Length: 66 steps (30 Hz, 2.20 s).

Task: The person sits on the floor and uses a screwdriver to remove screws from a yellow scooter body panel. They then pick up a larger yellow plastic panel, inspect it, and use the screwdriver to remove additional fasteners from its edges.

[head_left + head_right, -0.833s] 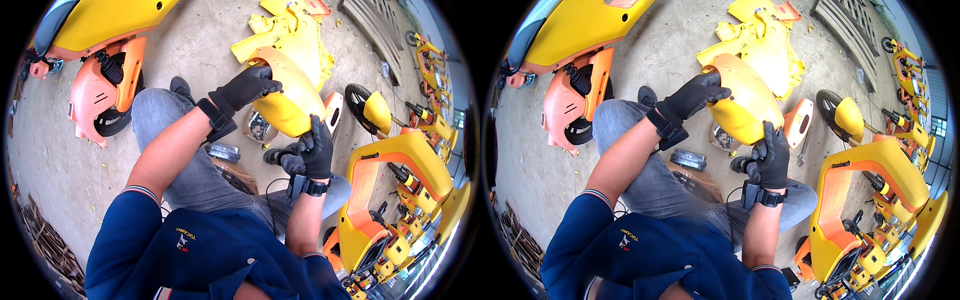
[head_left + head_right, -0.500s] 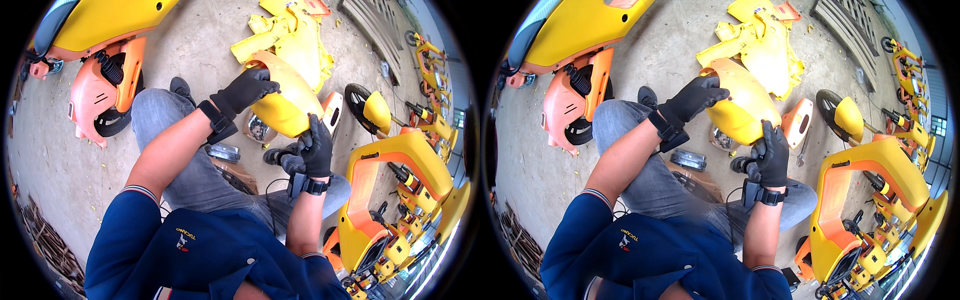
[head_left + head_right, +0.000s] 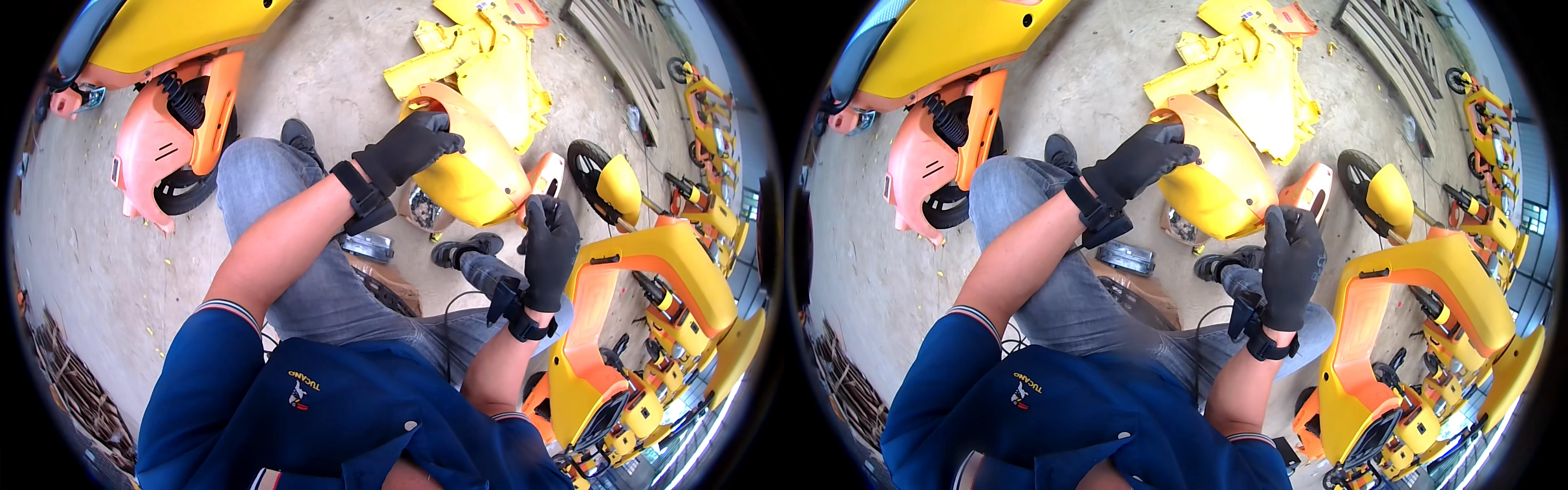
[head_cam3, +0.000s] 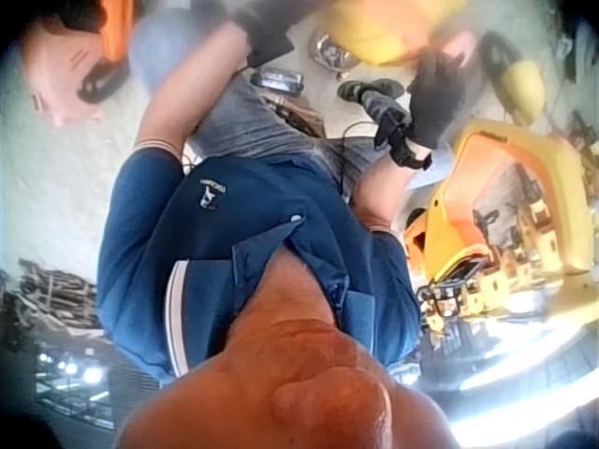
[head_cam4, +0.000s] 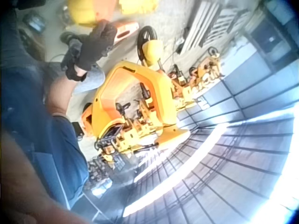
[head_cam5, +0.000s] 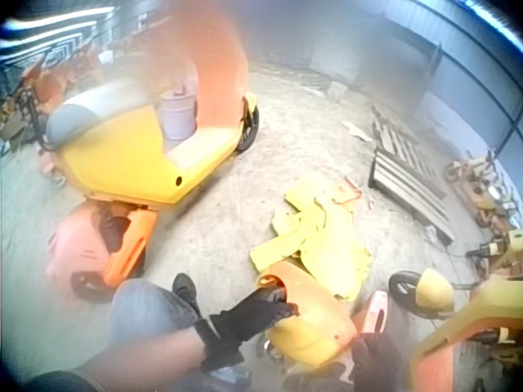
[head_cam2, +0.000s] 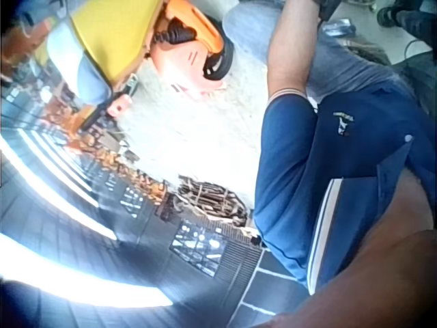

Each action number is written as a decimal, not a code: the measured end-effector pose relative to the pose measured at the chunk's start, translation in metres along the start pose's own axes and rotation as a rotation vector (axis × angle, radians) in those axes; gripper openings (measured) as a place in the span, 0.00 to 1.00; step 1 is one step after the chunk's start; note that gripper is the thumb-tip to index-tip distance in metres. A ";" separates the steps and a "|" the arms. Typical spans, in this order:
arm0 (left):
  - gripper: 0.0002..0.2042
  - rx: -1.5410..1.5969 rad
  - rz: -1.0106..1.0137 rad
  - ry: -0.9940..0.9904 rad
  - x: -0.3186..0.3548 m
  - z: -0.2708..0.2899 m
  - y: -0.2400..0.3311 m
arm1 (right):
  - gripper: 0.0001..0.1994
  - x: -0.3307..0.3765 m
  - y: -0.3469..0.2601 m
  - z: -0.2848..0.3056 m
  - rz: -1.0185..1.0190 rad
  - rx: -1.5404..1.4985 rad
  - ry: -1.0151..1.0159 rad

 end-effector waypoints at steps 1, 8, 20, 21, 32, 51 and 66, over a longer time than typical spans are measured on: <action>0.10 -0.021 -0.008 0.004 0.000 0.000 0.000 | 0.08 -0.002 -0.008 -0.005 0.087 -0.029 0.011; 0.08 -0.044 -0.038 0.029 0.002 0.001 0.001 | 0.11 -0.018 -0.054 -0.082 0.483 0.026 -0.123; 0.10 -0.239 -0.101 0.118 -0.011 0.008 -0.013 | 0.05 -0.034 -0.023 -0.103 0.426 -0.096 -0.113; 0.10 -0.263 -0.103 0.137 -0.008 0.007 -0.006 | 0.05 -0.034 -0.016 -0.096 0.300 -0.206 -0.115; 0.11 -0.208 -0.171 0.503 0.002 0.052 0.005 | 0.06 0.034 0.072 -0.097 -0.228 -0.576 -0.390; 0.08 0.087 0.032 0.515 0.009 0.058 0.000 | 0.10 0.033 0.303 -0.268 -0.079 -0.375 -0.520; 0.13 0.408 0.118 0.549 0.023 0.069 0.010 | 0.14 0.053 0.364 -0.354 0.541 0.621 -0.921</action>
Point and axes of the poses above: each hand's wrist, its own x-axis away from the middle knuckle, its own z-axis out of the back of the hand, y = z × x, the point moved 8 cm from there along -x, towards the middle knuckle, and after that the axes turned 14 degrees about z, right-handed, at the moved point
